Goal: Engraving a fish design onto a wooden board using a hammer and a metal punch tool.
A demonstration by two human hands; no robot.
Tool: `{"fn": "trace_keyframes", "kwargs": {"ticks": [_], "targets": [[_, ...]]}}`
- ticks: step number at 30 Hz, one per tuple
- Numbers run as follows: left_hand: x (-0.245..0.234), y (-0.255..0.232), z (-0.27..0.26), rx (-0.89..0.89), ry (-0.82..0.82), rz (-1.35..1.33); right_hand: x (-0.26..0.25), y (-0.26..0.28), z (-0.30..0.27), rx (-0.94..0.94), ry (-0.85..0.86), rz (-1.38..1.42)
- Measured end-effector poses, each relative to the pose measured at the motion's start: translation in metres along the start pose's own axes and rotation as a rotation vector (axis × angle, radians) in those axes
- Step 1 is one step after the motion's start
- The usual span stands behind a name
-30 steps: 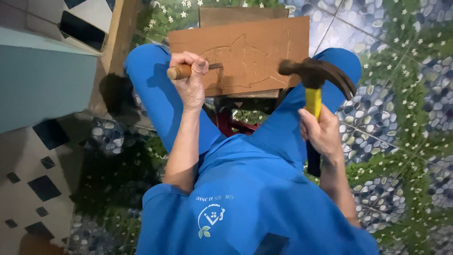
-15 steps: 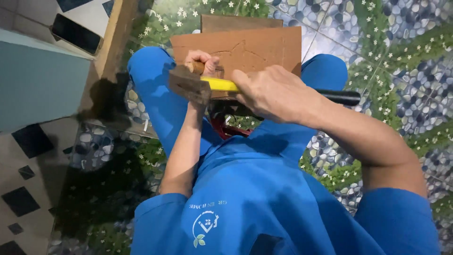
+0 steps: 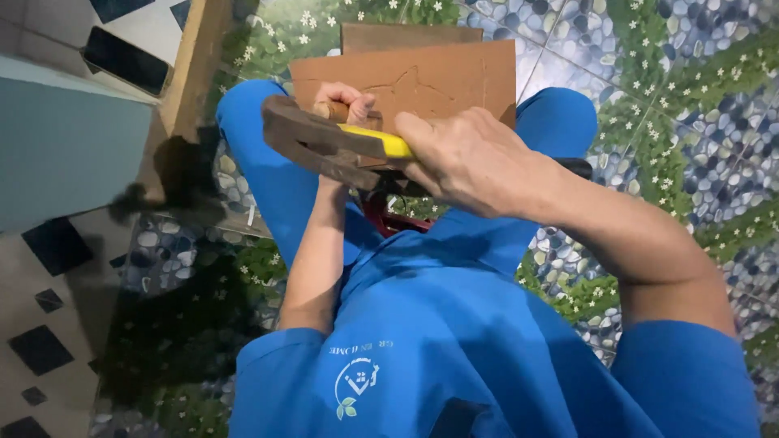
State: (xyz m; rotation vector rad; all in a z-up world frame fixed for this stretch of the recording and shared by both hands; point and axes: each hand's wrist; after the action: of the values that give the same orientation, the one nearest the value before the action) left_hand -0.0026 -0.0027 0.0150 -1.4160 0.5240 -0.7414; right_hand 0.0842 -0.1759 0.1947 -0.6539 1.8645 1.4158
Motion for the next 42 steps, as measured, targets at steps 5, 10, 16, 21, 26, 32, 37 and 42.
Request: {"fn": "trace_keyframes", "kwargs": {"ticks": [5, 10, 16, 21, 26, 32, 37, 42], "targets": [[-0.003, 0.063, 0.001, 0.011, 0.008, -0.065, -0.005, -0.001, 0.002, -0.007, 0.001, -0.118], [-0.028, 0.104, 0.008, 0.053, -0.035, -0.025, -0.008, -0.004, -0.004, 0.048, -0.064, -0.108], [-0.039, 0.083, 0.015, 0.294, -0.114, 0.381, 0.000, -0.015, -0.013, 0.068, -0.120, -0.075], [-0.023, 0.056, 0.021, 0.053, -0.151, -0.282, 0.004, -0.021, -0.012, 0.003, -0.116, -0.083], [-0.020, 0.056, 0.017, 0.045, -0.135, -0.238, 0.006, -0.022, -0.011, 0.008, -0.116, -0.055], [-0.014, 0.052, 0.016, 0.047, -0.113, -0.169, -0.001, -0.017, -0.010, 0.103, -0.106, -0.028], [0.003, 0.050, 0.009, 0.039, -0.090, -0.119, 0.000, -0.015, -0.015, 0.078, -0.132, -0.042], [0.010, 0.048, 0.006, 0.049, -0.071, -0.050, 0.012, -0.022, -0.020, 0.085, -0.185, 0.004]]}}
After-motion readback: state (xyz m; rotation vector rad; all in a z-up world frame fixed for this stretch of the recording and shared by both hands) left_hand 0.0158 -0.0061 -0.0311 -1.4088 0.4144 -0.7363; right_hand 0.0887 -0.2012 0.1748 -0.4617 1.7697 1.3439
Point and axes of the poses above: each hand's wrist, its own z-axis towards the middle knuckle, its own x-axis out of the palm, y = z × x, and after that the axes turned 7 degrees about z, right-handed
